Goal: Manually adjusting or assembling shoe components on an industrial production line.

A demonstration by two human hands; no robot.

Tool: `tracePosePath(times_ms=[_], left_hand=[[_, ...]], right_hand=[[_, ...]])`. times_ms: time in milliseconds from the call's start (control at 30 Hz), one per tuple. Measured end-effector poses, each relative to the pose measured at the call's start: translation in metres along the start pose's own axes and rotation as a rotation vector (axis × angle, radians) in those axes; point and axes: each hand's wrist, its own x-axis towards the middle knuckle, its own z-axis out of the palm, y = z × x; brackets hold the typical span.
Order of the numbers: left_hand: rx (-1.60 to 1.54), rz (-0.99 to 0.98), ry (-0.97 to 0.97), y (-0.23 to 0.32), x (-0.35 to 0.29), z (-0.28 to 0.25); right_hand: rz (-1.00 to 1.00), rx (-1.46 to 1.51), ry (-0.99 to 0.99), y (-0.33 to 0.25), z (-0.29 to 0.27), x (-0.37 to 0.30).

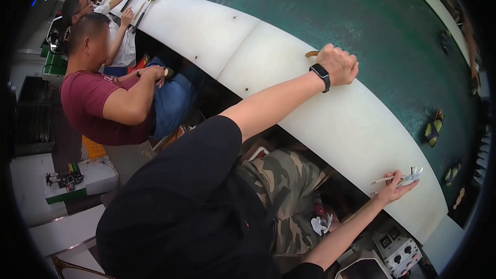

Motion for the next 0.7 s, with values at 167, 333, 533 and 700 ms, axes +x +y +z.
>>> tracePosePath(times_ms=[167, 333, 533, 700], left_hand=[[0.021, 0.000, -0.009, -0.0007, -0.0007, 0.0006], [0.048, -0.005, -0.044, 0.0016, -0.0003, -0.0003], [0.053, -0.006, -0.044, 0.0014, -0.0013, -0.0004], [0.027, -0.015, -0.042, 0.0006, -0.0003, 0.0025]], right_hand=[[-0.002, 0.014, -0.012, -0.0072, 0.0026, -0.0015], [0.014, 0.006, -0.007, -0.0033, -0.0016, -0.0001], [0.010, 0.013, -0.008, -0.0005, -0.0023, 0.0007], [0.002, 0.002, -0.002, 0.0013, -0.0034, 0.0024]])
